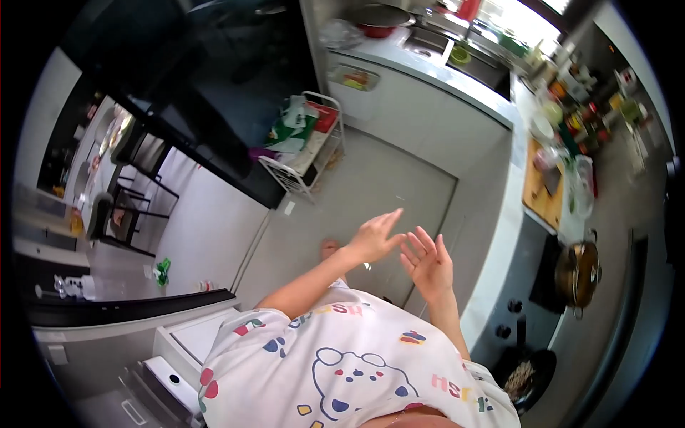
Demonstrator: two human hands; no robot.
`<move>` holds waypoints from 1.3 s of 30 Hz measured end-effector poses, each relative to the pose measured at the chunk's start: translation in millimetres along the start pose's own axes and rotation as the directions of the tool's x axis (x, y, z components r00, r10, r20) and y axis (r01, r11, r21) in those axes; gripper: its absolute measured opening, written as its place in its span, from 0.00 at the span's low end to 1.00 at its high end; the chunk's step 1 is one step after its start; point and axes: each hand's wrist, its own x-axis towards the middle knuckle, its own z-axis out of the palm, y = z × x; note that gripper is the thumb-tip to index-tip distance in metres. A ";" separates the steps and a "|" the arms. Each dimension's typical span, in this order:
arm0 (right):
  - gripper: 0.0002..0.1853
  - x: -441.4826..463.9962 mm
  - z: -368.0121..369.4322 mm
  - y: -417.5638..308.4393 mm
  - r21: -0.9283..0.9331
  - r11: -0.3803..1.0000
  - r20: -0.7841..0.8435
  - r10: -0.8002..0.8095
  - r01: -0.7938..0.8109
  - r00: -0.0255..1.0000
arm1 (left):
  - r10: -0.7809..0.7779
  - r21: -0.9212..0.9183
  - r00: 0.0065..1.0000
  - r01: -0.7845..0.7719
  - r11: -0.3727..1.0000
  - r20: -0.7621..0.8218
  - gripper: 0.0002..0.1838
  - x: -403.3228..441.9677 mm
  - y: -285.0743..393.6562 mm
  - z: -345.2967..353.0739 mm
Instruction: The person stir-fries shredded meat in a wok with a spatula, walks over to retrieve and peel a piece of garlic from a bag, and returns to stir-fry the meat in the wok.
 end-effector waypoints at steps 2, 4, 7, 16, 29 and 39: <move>0.27 34.2 22.5 7.4 -0.130 0.992 -0.068 -0.009 0.000 0.998 | -0.131 0.153 0.988 0.117 0.981 0.083 0.31 -13.1 -61.5 -43.6; 0.25 72.6 37.6 19.4 -0.286 0.958 -0.131 -0.010 -0.028 0.991 | -0.300 0.237 0.943 0.260 0.936 0.148 0.26 -30.6 -134.2 -75.0; 0.24 129.4 69.3 36.5 -0.356 0.928 -0.158 0.058 -0.111 0.986 | -0.422 0.265 0.905 0.393 0.880 0.059 0.18 -56.4 -215.1 -122.1; 0.23 361.6 102.7 93.3 -0.884 0.399 -0.133 0.287 -0.245 0.949 | -0.661 0.134 0.727 0.685 0.716 -0.185 0.10 -45.3 -269.9 -194.5; 0.23 645.0 151.6 244.6 -0.419 -0.563 0.228 0.694 0.712 0.683 | -0.811 -0.190 0.437 0.824 0.534 -0.389 0.15 31.4 -362.1 -168.0; 0.09 645.7 160.4 116.5 -0.570 -0.070 0.608 0.634 0.819 0.478 | -0.639 -0.087 0.400 0.802 0.591 -0.656 0.23 114.2 -450.3 -179.7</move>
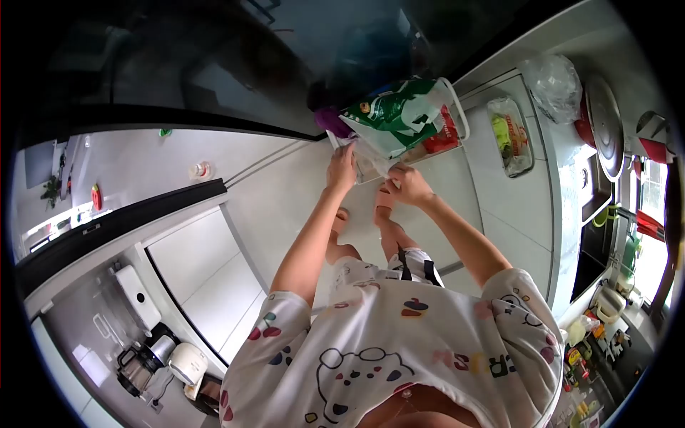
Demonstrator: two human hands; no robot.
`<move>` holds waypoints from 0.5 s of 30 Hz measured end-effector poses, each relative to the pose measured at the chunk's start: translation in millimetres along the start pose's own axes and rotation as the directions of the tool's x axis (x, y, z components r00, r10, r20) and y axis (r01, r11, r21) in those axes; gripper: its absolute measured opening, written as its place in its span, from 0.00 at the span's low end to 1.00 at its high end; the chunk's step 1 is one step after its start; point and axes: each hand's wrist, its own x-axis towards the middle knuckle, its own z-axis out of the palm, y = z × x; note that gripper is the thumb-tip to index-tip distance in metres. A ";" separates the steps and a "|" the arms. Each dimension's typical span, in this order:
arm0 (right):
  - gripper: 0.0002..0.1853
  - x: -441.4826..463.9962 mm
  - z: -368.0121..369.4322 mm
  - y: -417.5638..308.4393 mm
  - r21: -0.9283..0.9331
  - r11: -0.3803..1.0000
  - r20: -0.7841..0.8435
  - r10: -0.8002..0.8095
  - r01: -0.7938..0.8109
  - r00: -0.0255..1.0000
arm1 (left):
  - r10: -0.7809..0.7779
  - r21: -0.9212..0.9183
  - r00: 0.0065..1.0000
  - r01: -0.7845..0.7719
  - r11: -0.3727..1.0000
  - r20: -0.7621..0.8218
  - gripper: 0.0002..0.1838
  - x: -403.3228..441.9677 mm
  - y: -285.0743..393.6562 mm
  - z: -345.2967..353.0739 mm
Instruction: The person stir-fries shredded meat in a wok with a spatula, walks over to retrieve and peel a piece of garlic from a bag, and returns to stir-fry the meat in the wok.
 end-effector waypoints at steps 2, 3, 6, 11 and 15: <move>0.09 -10.4 -19.3 -0.3 -0.017 0.996 -0.061 -0.090 0.089 0.994 | 0.070 0.037 0.997 -0.069 0.997 -0.024 0.28 20.1 9.3 10.3; 0.08 -15.5 -27.9 -0.4 -0.027 0.991 -0.088 -0.133 0.131 0.987 | 0.055 0.085 0.998 -0.057 0.995 0.017 0.30 26.5 14.6 14.3; 0.05 -26.1 -49.8 -3.7 -0.030 0.990 -0.124 -0.138 0.135 0.983 | -0.064 0.253 0.985 0.023 0.967 0.158 0.43 44.6 20.9 32.2; 0.04 -35.1 -70.8 -11.8 0.008 0.998 -0.269 -0.056 0.060 0.961 | -0.214 0.335 0.940 0.118 0.935 0.267 0.34 40.6 27.6 64.0; 0.05 -33.6 -77.6 -6.4 0.124 0.985 -0.349 0.153 -0.117 0.925 | -0.177 -0.176 0.983 0.165 0.970 -0.053 0.12 40.0 15.9 76.1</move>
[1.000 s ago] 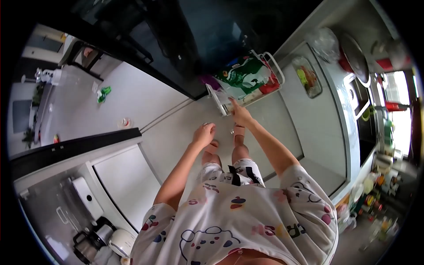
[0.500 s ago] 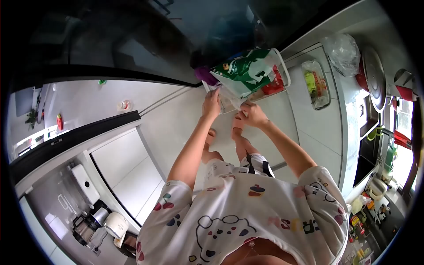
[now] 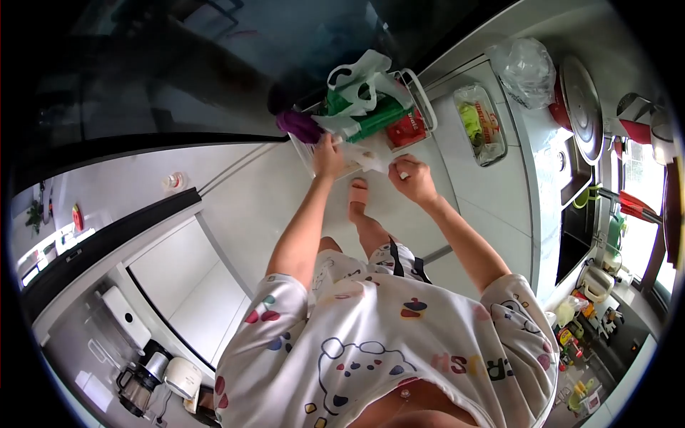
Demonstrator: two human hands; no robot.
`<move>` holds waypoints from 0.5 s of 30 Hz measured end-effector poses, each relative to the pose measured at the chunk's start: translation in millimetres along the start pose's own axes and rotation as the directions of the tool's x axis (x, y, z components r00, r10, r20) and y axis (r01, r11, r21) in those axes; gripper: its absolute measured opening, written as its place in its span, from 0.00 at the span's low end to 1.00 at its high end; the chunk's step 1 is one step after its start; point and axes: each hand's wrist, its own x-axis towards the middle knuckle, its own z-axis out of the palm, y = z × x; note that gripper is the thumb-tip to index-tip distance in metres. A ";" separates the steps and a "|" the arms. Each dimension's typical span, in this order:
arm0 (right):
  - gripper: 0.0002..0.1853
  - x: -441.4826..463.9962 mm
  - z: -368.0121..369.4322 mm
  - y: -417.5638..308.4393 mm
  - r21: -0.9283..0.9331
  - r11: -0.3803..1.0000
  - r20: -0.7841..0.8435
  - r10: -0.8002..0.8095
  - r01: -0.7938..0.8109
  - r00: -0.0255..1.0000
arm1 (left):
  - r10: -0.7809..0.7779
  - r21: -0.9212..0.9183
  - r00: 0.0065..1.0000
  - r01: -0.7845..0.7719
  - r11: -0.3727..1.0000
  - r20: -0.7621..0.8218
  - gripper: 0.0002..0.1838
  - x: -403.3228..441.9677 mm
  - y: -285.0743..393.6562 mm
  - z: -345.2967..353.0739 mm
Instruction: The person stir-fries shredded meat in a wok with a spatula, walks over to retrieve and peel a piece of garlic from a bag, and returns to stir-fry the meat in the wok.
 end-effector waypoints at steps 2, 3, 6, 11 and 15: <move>0.05 6.9 -4.8 9.2 0.010 0.999 -0.013 -0.038 0.038 0.999 | -0.011 -0.208 0.991 -0.017 0.978 -0.131 0.10 3.9 31.5 -36.0; 0.05 9.6 -7.2 13.6 0.018 0.998 -0.021 -0.055 0.056 0.998 | 0.034 -0.241 0.988 -0.071 0.968 -0.152 0.08 4.0 42.4 -52.3; 0.07 14.9 -14.2 9.1 -0.109 0.994 0.024 0.034 -0.032 0.999 | 0.078 -0.195 0.996 -0.083 0.977 -0.036 0.08 -2.5 38.3 -76.8; 0.10 22.3 -4.8 12.3 -0.193 0.975 -0.046 -0.122 0.111 0.991 | -0.053 -0.236 0.998 0.045 0.971 -0.027 0.09 -12.7 47.0 -85.0; 0.13 35.8 17.3 -7.3 -0.268 0.883 -0.041 -0.411 0.386 0.911 | -0.133 -0.366 0.991 0.120 0.923 -0.010 0.11 -14.8 52.4 -80.6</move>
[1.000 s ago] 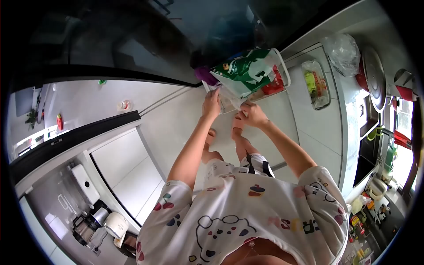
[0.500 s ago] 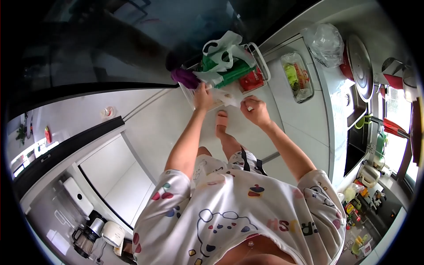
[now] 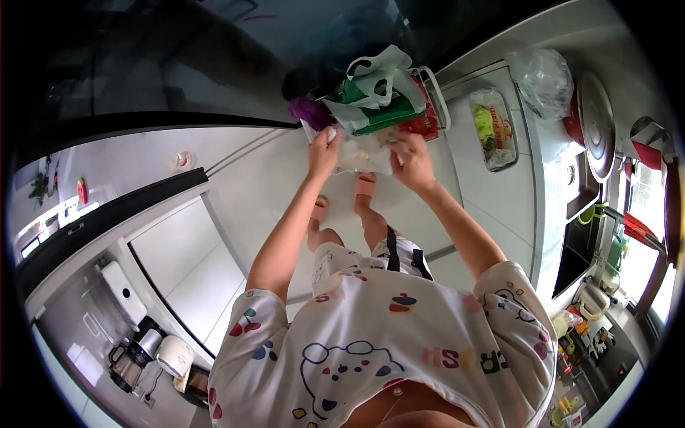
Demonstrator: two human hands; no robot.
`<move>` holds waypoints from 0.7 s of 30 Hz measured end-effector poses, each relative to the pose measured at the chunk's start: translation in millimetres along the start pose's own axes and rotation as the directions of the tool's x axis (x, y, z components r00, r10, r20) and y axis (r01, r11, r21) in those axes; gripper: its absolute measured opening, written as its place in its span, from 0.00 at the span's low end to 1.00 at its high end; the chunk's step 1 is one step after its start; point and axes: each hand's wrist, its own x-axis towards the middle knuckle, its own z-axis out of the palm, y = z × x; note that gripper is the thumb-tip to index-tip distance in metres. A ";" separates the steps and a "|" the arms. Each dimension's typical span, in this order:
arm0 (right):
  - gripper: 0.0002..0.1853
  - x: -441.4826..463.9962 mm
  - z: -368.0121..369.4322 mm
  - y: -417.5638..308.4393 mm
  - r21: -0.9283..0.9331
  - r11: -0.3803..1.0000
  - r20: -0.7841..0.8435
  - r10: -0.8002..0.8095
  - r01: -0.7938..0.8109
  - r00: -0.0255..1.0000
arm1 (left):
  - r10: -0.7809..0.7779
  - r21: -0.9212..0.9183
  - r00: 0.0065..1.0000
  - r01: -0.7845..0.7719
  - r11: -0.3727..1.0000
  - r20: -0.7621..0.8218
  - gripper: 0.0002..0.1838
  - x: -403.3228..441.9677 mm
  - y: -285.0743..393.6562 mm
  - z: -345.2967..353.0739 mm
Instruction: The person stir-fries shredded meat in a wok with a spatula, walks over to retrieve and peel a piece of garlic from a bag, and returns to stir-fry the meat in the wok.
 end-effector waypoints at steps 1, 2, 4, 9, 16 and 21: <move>0.14 -1.2 12.4 -1.5 0.077 0.997 0.037 -0.015 0.012 0.999 | -0.056 -0.031 0.998 0.057 0.998 0.022 0.12 -2.0 7.8 -0.5; 0.13 -1.4 26.6 -4.8 0.139 0.982 0.284 0.083 -0.127 0.955 | -0.043 -0.029 0.998 0.044 0.999 0.034 0.12 -3.5 10.5 -0.2; 0.14 5.9 57.1 -16.4 0.024 0.897 0.691 0.305 -0.442 0.656 | -0.015 -0.029 0.998 0.017 0.999 0.060 0.12 -5.9 15.4 1.3; 0.16 -7.9 99.1 -6.5 -0.464 0.820 0.563 0.565 -0.334 0.604 | -0.095 -0.002 0.993 0.096 0.995 0.070 0.14 -13.5 39.9 -1.4; 0.08 2.4 38.8 -40.3 -0.011 0.945 0.462 0.294 -0.326 0.837 | -0.162 0.033 0.984 0.160 0.987 0.076 0.14 -13.5 46.5 -6.0; 0.12 -41.3 147.9 26.1 -0.020 0.772 0.512 0.554 -0.636 0.656 | -0.163 0.002 0.977 0.164 0.986 0.137 0.14 -33.0 66.4 10.6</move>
